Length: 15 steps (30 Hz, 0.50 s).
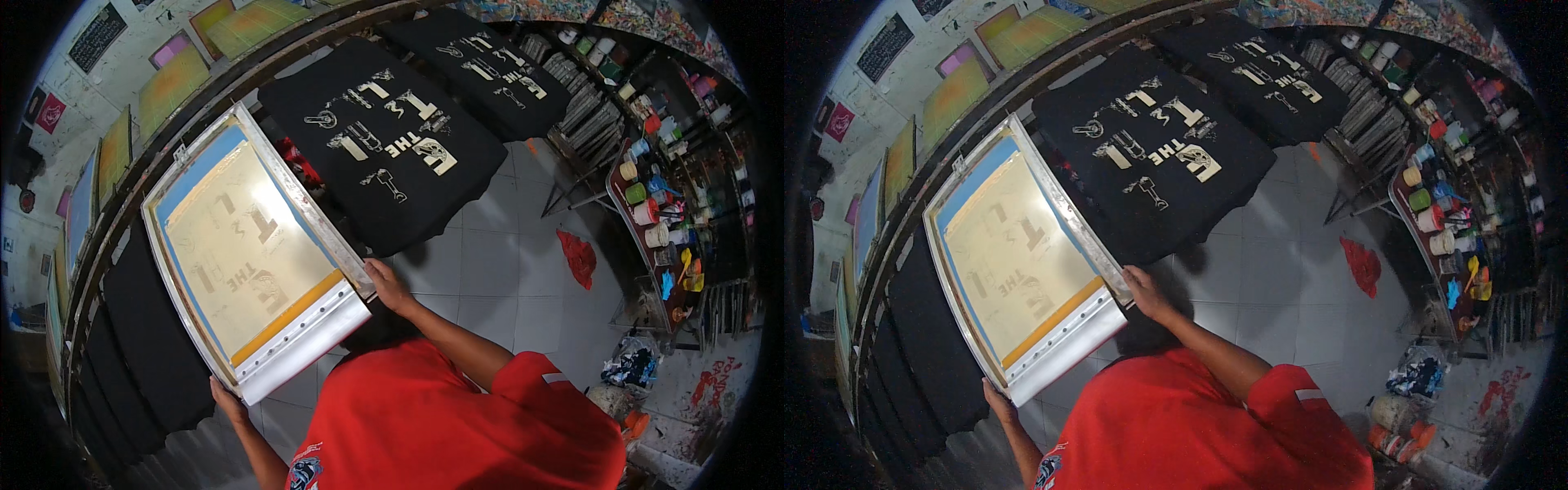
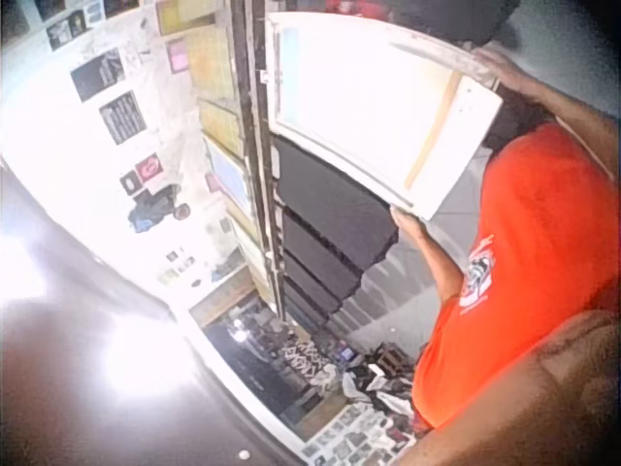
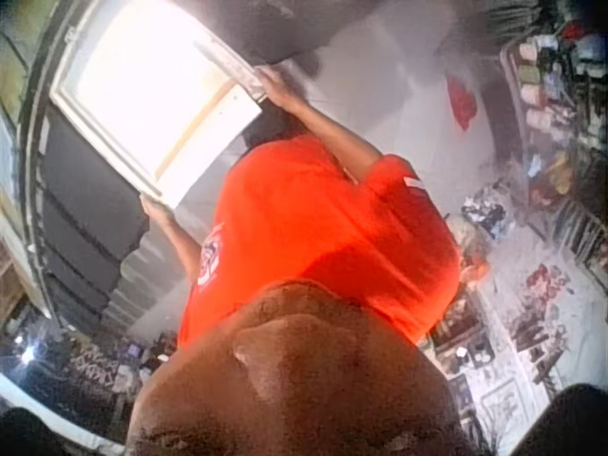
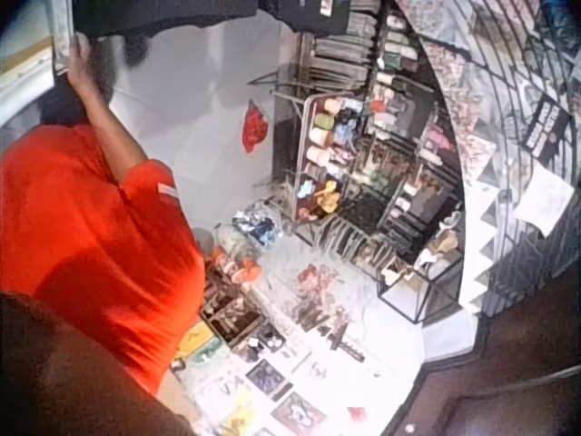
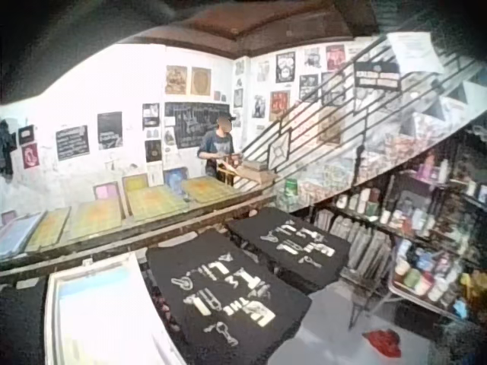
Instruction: The person performs screen printing on black shirts by pulling a squeegee across a screen frame multiple times, lifting the frame to check the print, and then pouring ink from a container onto the screen.
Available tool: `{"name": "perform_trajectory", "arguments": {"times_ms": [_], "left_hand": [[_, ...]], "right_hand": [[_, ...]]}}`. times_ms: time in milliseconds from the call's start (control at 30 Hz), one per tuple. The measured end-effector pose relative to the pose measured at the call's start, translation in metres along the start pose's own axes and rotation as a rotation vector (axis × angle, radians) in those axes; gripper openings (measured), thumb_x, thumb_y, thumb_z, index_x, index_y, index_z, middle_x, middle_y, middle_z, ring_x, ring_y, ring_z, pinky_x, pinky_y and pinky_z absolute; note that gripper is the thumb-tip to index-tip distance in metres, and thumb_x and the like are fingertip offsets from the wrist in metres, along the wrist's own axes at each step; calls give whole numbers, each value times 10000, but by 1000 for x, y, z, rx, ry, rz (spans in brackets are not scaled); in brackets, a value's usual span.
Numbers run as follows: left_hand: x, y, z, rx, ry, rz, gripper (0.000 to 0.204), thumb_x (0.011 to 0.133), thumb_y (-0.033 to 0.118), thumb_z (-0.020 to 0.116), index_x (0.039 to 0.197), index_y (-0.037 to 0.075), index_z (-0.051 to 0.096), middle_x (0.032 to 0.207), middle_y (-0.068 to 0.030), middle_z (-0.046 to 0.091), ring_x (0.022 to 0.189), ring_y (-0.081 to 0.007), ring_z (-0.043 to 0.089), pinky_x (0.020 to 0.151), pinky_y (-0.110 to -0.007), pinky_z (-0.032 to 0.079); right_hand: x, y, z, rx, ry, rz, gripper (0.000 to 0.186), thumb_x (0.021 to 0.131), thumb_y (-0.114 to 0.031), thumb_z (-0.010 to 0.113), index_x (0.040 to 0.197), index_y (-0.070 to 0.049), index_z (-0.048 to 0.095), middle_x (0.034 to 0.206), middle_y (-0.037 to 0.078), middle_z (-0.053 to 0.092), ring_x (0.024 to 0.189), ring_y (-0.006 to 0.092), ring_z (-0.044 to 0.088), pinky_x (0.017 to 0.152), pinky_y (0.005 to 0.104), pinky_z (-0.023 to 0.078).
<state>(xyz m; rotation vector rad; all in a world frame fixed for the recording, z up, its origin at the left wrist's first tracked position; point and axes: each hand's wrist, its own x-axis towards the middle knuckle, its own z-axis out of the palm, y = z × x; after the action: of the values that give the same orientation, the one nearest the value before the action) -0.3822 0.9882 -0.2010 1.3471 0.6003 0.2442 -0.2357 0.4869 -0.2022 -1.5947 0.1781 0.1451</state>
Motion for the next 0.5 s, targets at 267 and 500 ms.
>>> {"name": "perform_trajectory", "arguments": {"times_ms": [267, 500], "left_hand": [[1, -5, -5, -34, 24, -97, 592, 1036, 455, 399, 1359, -34, 481, 1324, -129, 552, 1202, -249, 538, 1046, -361, 386], [8, -8, 1, -4, 35, -10, 566, 1041, 416, 406, 1334, -59, 498, 1308, -144, 561, 1170, -255, 558, 1029, -368, 404]], "right_hand": [[-4, -33, 2, -79, 23, -18, 516, 1021, -371, 481, 1283, 70, 536, 1198, 231, 637, 1136, 290, 610, 970, 350, 454], [2, -29, 7, -105, 73, -55, 479, 1007, -361, 505, 1229, 58, 570, 1112, 255, 657, 1076, 326, 639, 924, 375, 478]]}}
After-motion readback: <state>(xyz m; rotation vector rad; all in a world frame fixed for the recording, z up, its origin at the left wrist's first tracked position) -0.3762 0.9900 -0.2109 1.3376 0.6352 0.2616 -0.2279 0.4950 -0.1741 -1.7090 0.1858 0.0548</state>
